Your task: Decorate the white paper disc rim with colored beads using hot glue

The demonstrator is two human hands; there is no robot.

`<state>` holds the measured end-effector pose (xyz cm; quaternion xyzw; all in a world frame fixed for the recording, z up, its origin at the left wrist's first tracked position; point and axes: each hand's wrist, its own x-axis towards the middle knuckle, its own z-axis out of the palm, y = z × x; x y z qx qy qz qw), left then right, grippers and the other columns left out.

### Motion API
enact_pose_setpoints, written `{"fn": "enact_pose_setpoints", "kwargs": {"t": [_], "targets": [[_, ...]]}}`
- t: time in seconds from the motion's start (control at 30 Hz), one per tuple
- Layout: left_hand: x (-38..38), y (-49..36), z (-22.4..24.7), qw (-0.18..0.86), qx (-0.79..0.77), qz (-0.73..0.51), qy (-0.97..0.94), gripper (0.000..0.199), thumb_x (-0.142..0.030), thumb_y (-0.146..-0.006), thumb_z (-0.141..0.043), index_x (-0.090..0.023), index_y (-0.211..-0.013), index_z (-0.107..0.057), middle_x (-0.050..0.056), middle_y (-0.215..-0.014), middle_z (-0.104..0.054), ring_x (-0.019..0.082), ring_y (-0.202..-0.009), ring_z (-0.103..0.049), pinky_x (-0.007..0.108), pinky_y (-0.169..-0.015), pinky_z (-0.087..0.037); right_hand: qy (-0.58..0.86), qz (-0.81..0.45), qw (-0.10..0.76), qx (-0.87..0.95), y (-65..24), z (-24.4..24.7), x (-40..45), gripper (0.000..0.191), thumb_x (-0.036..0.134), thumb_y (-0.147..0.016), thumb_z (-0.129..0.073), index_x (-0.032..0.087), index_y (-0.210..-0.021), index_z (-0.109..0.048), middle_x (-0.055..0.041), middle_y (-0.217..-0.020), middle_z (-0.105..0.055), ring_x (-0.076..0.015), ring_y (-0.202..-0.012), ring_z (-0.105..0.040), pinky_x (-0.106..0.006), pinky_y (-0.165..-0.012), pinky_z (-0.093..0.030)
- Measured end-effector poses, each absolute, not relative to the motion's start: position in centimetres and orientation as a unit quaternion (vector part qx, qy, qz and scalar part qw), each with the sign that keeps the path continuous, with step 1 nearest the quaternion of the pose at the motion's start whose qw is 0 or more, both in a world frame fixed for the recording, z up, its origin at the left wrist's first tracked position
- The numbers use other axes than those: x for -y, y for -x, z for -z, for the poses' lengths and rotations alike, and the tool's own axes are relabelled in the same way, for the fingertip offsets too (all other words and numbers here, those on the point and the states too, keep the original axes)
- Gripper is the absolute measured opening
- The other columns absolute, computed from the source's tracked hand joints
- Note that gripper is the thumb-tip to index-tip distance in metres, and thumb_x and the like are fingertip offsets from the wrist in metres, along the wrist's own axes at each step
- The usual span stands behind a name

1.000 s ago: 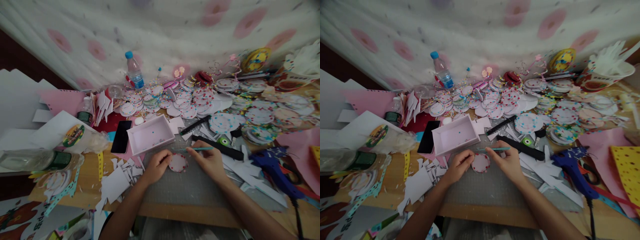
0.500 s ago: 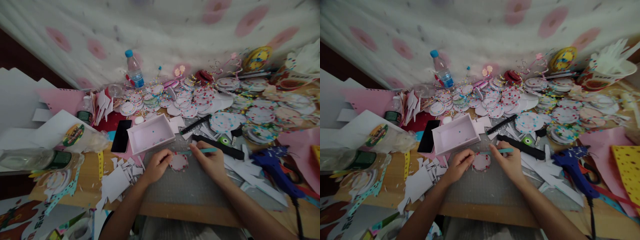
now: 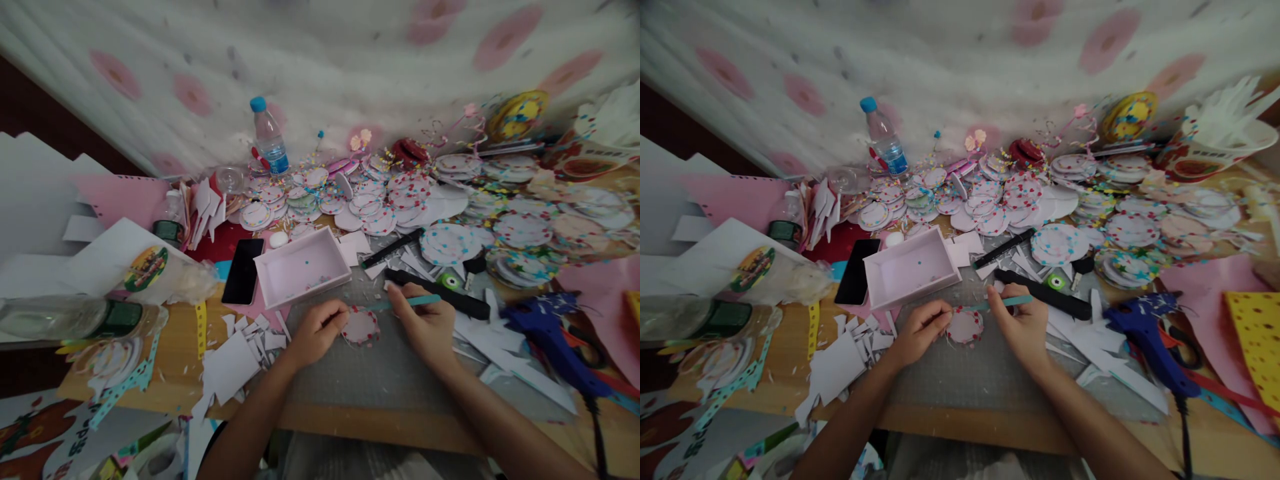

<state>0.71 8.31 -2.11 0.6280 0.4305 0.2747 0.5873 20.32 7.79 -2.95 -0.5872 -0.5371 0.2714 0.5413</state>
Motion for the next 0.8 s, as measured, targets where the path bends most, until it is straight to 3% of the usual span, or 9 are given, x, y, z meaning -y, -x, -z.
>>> {"fn": "enact_pose_setpoints", "kwargs": {"t": [0.23,0.4,0.53,0.63,0.8], "targets": [[-8.3,-0.5,2.4,0.601,-0.429,-0.28,-0.614,0.025,-0.032,-0.092,-0.047,-0.016,-0.073,-0.05,-0.003,-0.064,-0.043,0.009,-0.058,-0.039,0.022,-0.055,-0.03,0.614,-0.273,0.543,0.503,-20.6,2.6,-7.8,0.044,0.032,-0.084,-0.061,0.019,-0.047,-0.043,0.0045,-0.048,-0.039,-0.0092,-0.047,-0.037,-0.025,-0.048,-0.03],[-8.5,-0.3,3.0,0.618,-0.436,-0.324,-0.568,0.028,-0.036,-0.092,-0.047,-0.017,-0.072,-0.048,-0.004,-0.062,-0.045,0.009,-0.054,-0.038,0.021,-0.051,-0.031,0.626,-0.255,0.565,0.473,-21.5,2.3,-8.3,0.041,0.038,-0.087,-0.057,0.018,-0.052,-0.052,0.0041,-0.049,-0.042,-0.0105,-0.048,-0.04,-0.024,-0.047,-0.032],[-8.7,-0.3,3.2,0.64,-0.433,-0.339,-0.537,0.028,-0.039,-0.09,-0.05,-0.017,-0.074,-0.05,-0.003,-0.061,-0.047,0.008,-0.051,-0.04,0.02,-0.047,-0.031,0.568,-0.262,0.535,0.568,-21.5,2.0,-8.3,0.027,0.032,-0.092,-0.049,0.018,-0.078,-0.068,-0.0004,-0.067,-0.059,-0.014,-0.064,-0.054,-0.026,-0.06,-0.042],[-8.8,-0.3,3.1,0.648,-0.435,-0.338,-0.526,0.028,-0.04,-0.089,-0.052,-0.016,-0.073,-0.05,-0.003,-0.06,-0.048,0.008,-0.05,-0.041,0.019,-0.047,-0.031,0.487,-0.24,0.516,0.663,-21.3,2.0,-8.1,0.024,0.023,-0.095,-0.045,0.02,-0.104,-0.067,-0.0044,-0.086,-0.065,-0.0155,-0.077,-0.06,-0.028,-0.068,-0.047],[-8.8,-0.3,2.8,0.648,-0.449,-0.333,-0.518,0.03,-0.043,-0.086,-0.054,-0.016,-0.072,-0.051,-0.003,-0.059,-0.048,0.008,-0.049,-0.04,0.02,-0.046,-0.031,0.411,-0.226,0.493,0.733,-21.4,2.0,-8.1,0.019,0.023,-0.09,-0.058,0.022,-0.105,-0.067,-0.007,-0.092,-0.066,-0.0172,-0.084,-0.064,-0.029,-0.072,-0.052]]}}
